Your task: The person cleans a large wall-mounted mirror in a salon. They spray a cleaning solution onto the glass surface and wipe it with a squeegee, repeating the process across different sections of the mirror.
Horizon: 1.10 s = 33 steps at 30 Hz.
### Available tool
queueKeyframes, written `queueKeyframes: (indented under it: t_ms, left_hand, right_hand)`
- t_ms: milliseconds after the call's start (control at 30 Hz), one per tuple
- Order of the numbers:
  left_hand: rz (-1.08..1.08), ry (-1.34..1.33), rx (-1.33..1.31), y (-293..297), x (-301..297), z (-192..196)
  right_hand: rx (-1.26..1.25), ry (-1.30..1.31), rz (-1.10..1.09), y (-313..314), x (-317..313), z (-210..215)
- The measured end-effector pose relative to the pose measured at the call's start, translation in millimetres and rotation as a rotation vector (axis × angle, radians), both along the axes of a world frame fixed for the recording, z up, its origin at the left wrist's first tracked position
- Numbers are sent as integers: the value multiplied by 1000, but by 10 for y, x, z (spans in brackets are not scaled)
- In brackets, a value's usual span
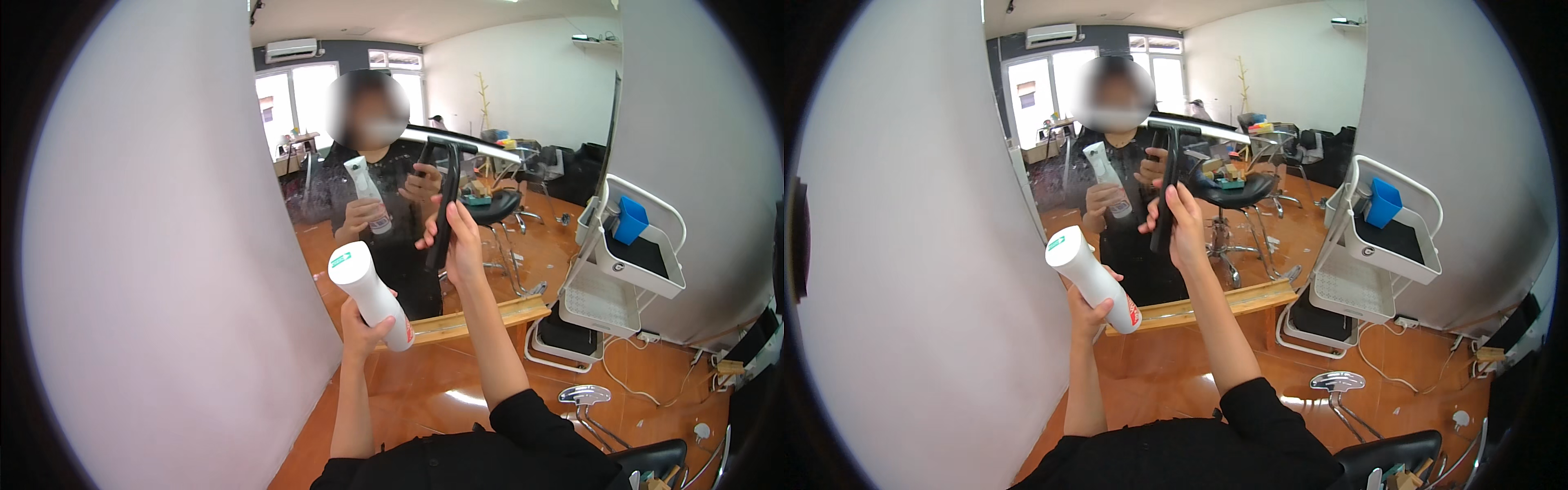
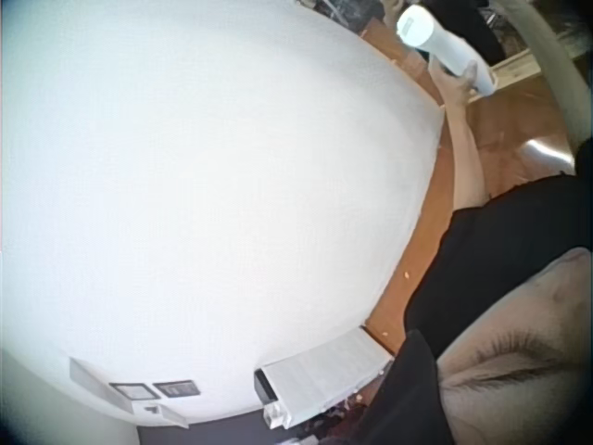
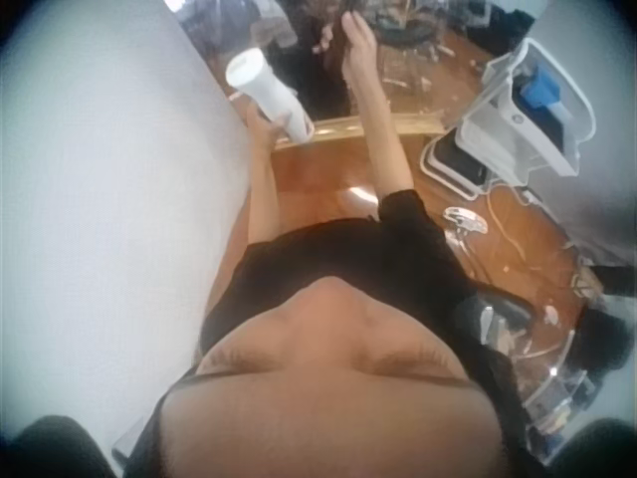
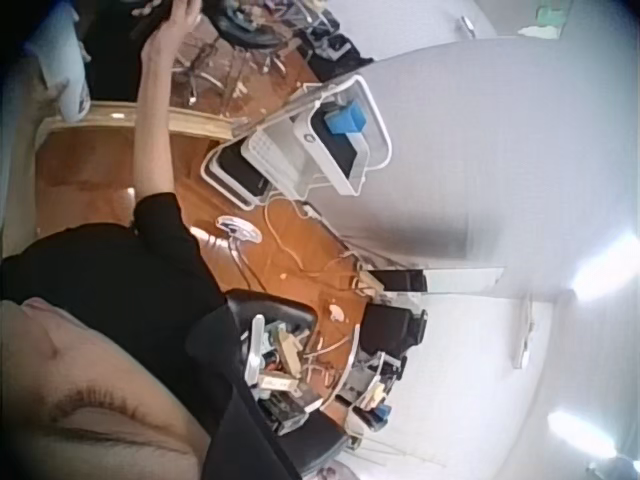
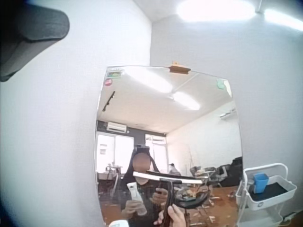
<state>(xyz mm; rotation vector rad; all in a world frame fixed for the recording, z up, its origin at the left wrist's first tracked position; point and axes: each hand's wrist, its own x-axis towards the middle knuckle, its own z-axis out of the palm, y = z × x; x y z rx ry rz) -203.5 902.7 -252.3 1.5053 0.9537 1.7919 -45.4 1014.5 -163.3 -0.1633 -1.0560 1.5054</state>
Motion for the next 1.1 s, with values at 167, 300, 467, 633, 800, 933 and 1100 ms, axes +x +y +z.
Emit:
queueKeyframes:
  t_ms: [167, 300, 467, 633, 800, 933, 1100]
  left_hand:
    - [8, -68, 18, -72, -194, 42]
    - [2, -86, 27, -98, -301, 14]
    - [18, -85, -14, -103, -353, -58]
    - [33, -73, -11, -128, -332, -96]
    - [30, -87, -4, -194, -332, -142]
    - [50, -121, -47, -262, -334, -178]
    - [61, -105, -36, -277, -357, -210]
  right_hand:
    - [65, -2, -49, 172, -408, 149]
    - [51, -40, -148, 162, -440, 132]
    - [27, -166, -160, 136, -351, -82]
    - [-26, -233, -177, 53, -270, -490]
    - [-105, -294, -153, -98, -199, -1044]
    - [-190, -327, -105, -255, -135, -1355]
    - [-215, -351, -46, -278, 44, -1638]
